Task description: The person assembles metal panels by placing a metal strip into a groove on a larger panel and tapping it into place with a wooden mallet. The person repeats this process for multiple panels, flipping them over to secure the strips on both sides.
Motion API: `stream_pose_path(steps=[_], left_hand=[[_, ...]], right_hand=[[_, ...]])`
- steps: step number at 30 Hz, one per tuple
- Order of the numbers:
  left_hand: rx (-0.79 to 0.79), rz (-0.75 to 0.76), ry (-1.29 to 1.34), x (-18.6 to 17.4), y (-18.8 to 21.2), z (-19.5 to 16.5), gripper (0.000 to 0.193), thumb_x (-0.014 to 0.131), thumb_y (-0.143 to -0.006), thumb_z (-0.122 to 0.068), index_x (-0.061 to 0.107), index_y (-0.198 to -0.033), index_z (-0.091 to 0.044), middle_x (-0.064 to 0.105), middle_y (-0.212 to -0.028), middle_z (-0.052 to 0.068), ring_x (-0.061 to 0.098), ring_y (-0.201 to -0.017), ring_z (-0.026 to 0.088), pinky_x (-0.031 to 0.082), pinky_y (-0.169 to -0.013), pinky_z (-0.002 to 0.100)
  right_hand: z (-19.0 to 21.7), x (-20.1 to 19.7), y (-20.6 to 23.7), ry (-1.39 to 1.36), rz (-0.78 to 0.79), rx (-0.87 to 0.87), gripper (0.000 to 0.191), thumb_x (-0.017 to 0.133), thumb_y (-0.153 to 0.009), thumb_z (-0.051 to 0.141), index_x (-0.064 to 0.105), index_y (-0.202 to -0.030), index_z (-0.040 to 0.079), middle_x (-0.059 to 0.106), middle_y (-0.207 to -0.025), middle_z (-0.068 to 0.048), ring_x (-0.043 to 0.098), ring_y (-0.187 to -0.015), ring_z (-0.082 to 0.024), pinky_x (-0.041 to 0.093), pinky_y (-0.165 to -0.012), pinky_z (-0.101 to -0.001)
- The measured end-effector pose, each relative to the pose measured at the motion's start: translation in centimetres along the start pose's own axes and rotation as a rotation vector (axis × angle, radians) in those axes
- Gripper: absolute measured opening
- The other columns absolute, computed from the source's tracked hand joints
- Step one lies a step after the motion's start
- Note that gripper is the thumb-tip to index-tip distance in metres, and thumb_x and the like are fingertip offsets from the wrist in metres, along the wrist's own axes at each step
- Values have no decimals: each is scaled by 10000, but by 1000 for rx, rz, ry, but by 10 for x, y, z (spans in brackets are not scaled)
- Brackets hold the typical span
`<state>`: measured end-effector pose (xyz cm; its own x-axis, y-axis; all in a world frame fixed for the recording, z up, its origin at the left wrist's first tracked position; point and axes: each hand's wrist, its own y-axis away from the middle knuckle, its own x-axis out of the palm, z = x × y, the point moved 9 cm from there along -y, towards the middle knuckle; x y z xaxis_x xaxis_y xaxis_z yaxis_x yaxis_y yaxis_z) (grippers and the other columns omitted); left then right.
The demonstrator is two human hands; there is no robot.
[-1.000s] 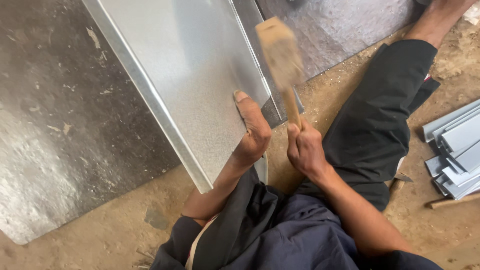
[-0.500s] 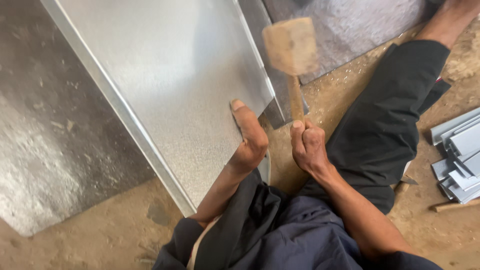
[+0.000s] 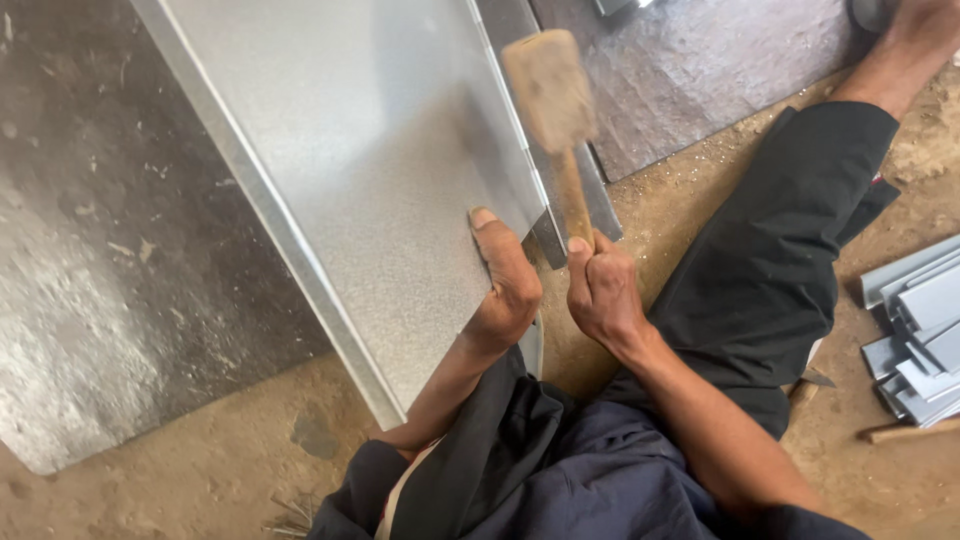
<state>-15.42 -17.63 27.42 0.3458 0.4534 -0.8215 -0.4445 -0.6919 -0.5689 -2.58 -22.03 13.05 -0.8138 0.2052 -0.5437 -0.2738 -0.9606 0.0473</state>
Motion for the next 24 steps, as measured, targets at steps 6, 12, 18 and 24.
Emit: stream_pose_path(steps=[6,12,18,24], left_hand=[[90,-86,-201,-11,-7,-11,124,612,-981,90,619,-1059,185,667,-884,224,671,-734,274,555,-609,342],[165,23,-338,-28,-17,-6,74,630,-967,59,643,-1018,111,643,-825,167,645,-681,243,507,-556,359],[72,27,-152,-31,-24,0,76,641,-957,57,641,-990,125,643,-808,176,641,-661,275,480,-533,393],[109,-79,-198,-27,-22,-12,160,621,-923,58,629,-1045,162,668,-895,249,682,-744,322,553,-612,399]], right_hand=[[5,3,-8,-24,6,16,366,489,-1073,140,572,-786,-70,548,-721,-252,527,-561,-379,413,-567,-476],[17,8,-10,89,14,-109,503,542,-1113,157,511,-657,-53,496,-668,-217,468,-611,-308,370,-603,-459],[10,3,-6,-140,-70,21,340,474,-1067,112,544,-786,-67,490,-664,-174,462,-539,-262,371,-528,-411],[10,2,-13,-72,-70,37,399,504,-1067,112,528,-715,-75,538,-697,-220,521,-546,-329,398,-547,-442]])
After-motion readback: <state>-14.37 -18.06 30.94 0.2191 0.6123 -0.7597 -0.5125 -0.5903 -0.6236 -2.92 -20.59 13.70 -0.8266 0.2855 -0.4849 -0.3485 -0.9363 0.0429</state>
